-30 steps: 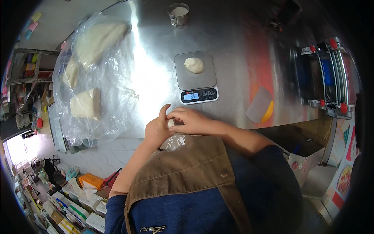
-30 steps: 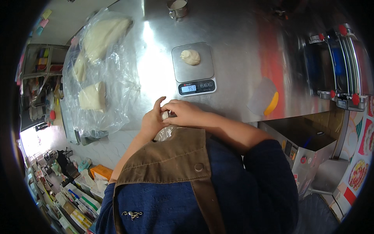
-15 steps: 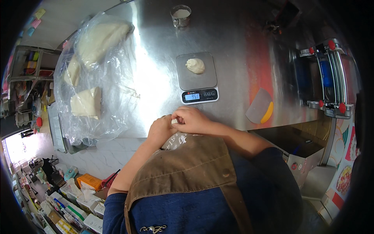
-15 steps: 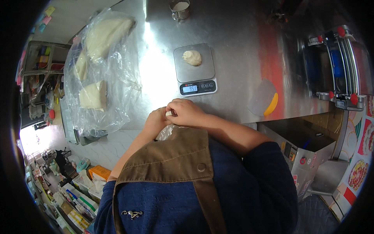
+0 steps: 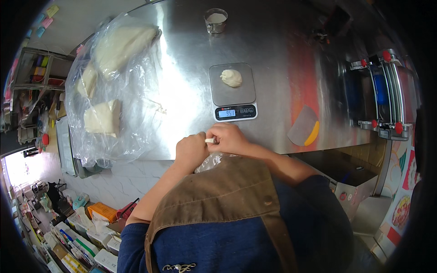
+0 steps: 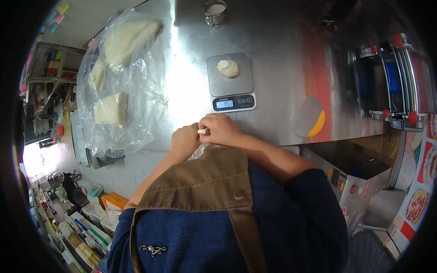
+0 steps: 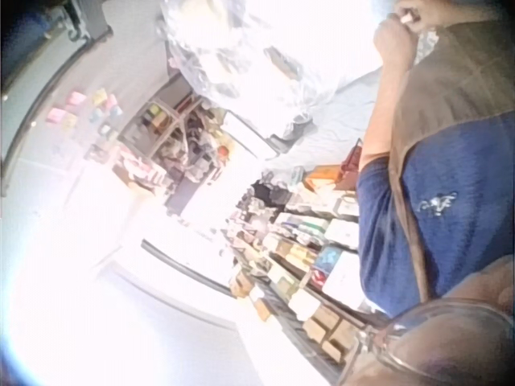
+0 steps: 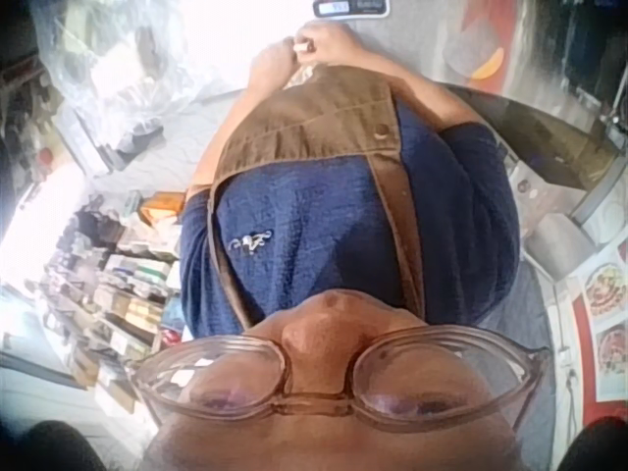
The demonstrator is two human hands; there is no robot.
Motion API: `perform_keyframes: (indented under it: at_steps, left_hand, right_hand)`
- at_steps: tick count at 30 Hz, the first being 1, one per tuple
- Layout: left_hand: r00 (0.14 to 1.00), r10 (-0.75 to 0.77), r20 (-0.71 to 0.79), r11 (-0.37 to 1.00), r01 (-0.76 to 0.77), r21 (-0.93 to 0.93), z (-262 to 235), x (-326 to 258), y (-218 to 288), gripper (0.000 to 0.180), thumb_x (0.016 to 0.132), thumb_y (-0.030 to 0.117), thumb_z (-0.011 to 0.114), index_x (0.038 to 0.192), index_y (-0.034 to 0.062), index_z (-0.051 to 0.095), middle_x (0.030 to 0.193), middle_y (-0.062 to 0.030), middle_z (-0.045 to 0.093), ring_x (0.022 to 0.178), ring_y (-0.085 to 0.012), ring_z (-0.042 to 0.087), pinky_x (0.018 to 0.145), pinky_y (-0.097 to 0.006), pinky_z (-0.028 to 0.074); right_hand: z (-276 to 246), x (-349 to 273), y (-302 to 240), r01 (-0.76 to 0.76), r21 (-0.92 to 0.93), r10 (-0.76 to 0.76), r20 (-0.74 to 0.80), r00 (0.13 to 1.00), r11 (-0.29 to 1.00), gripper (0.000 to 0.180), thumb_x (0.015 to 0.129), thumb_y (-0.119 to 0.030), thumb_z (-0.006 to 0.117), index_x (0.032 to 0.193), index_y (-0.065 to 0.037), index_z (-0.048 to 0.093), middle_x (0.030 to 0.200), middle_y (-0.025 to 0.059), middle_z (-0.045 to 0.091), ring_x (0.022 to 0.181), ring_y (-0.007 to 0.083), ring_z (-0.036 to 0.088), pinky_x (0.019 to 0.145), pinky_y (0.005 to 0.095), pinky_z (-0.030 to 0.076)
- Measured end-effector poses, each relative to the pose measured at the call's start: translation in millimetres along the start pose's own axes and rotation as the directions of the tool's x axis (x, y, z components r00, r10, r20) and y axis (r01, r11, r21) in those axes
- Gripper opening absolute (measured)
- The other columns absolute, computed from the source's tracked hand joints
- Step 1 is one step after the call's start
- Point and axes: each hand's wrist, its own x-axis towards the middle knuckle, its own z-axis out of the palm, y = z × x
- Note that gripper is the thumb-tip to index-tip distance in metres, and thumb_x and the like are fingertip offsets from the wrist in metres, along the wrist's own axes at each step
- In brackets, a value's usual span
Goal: The person portions dough by hand, repeatedly pinching off small pieces from a larger mass, weighing each piece on a digital scale, and adjusting the weight by adding or removing small amounts. The weighed portions are placed on a plastic sheet on the table.
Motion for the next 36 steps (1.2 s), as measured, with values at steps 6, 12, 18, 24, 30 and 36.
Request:
perform_keyframes:
  at_steps: [6, 12, 18, 24, 30, 36]
  left_hand:
    - [0.993, 0.101, -0.061, 0.995, -0.101, -0.006, -14.2, -1.2, 1.2, 0.024, 0.085, 0.026, 0.063, 0.097, 0.0056, 0.061, 0.081, -0.016, 0.07, 0.073, -0.0338, 0.069, 0.064, -0.045, 0.054]
    - [0.909, 0.363, -0.204, 0.93, -0.368, 0.012, -15.6, -4.5, 1.1, 0.031, 0.088, 0.031, 0.065, 0.108, 0.0089, 0.056, 0.093, -0.0109, 0.066, 0.076, -0.0296, 0.068, 0.061, -0.041, 0.054]
    - [0.931, 0.349, -0.104, 0.926, -0.326, 0.188, -6.6, -4.2, 0.6, 0.021, 0.093, 0.028, 0.059, 0.096, 0.007, 0.06, 0.086, -0.0094, 0.064, 0.073, -0.0275, 0.068, 0.059, -0.041, 0.055]
    - [0.929, 0.341, -0.144, 0.935, -0.319, 0.155, -0.6, -4.7, -4.6, 0.021, 0.093, 0.027, 0.059, 0.086, 0.008, 0.064, 0.079, -0.0094, 0.065, 0.069, -0.0279, 0.068, 0.059, -0.04, 0.054]
    - [0.998, 0.047, -0.029, 0.762, -0.054, -0.645, 8.3, -1.2, -17.9, 0.03, 0.094, 0.025, 0.054, 0.117, 0.0078, 0.063, 0.1, -0.0112, 0.069, 0.081, -0.0245, 0.067, 0.072, -0.035, 0.053]
    - [0.941, 0.147, 0.305, -0.122, 0.324, -0.938, 10.8, 0.8, -35.0, 0.053, 0.102, 0.044, 0.041, 0.135, 0.0041, 0.05, 0.113, -0.0102, 0.063, 0.098, -0.0203, 0.062, 0.087, -0.035, 0.051]
  right_hand:
    - [2.4, -3.2, 6.6, -0.258, 0.514, 0.259, 0.07, 0.963, 0.818, 0.014, 0.083, -0.009, 0.075, 0.09, -0.003, 0.065, 0.081, 0.0009, 0.064, 0.072, 0.0069, 0.061, 0.063, 0.024, 0.05]
    - [-5.0, -0.3, 23.0, -0.439, 0.688, 0.407, 0.224, 0.886, 0.577, 0.017, 0.088, -0.009, 0.071, 0.1, 0.001, 0.063, 0.089, 0.0066, 0.068, 0.076, 0.0086, 0.061, 0.064, 0.0232, 0.05]
    - [-4.5, -2.9, 27.7, -0.536, 0.568, 0.47, 0.275, 0.839, 0.624, 0.019, 0.088, -0.013, 0.07, 0.098, 0.003, 0.068, 0.09, 0.0076, 0.07, 0.08, 0.011, 0.064, 0.069, 0.027, 0.052]
    - [-8.5, 0.0, 28.0, -0.468, 0.424, 0.381, 0.277, 0.882, 0.775, 0.027, 0.09, -0.014, 0.069, 0.111, 0.004, 0.067, 0.093, 0.0056, 0.07, 0.09, 0.0103, 0.064, 0.081, 0.0253, 0.052]
    - [-2.4, -5.2, 22.0, -0.231, 0.387, 0.215, 0.085, 0.973, 0.893, 0.036, 0.089, -0.019, 0.07, 0.12, -0.002, 0.066, 0.104, 0.0105, 0.068, 0.093, 0.0174, 0.064, 0.083, 0.0311, 0.051]
    - [5.0, -2.4, 22.8, 0.134, -0.075, -0.114, 0.219, 0.969, 0.988, 0.044, 0.088, -0.028, 0.068, 0.13, -0.015, 0.062, 0.109, 0.0083, 0.06, 0.11, 0.0276, 0.053, 0.097, 0.0375, 0.043]
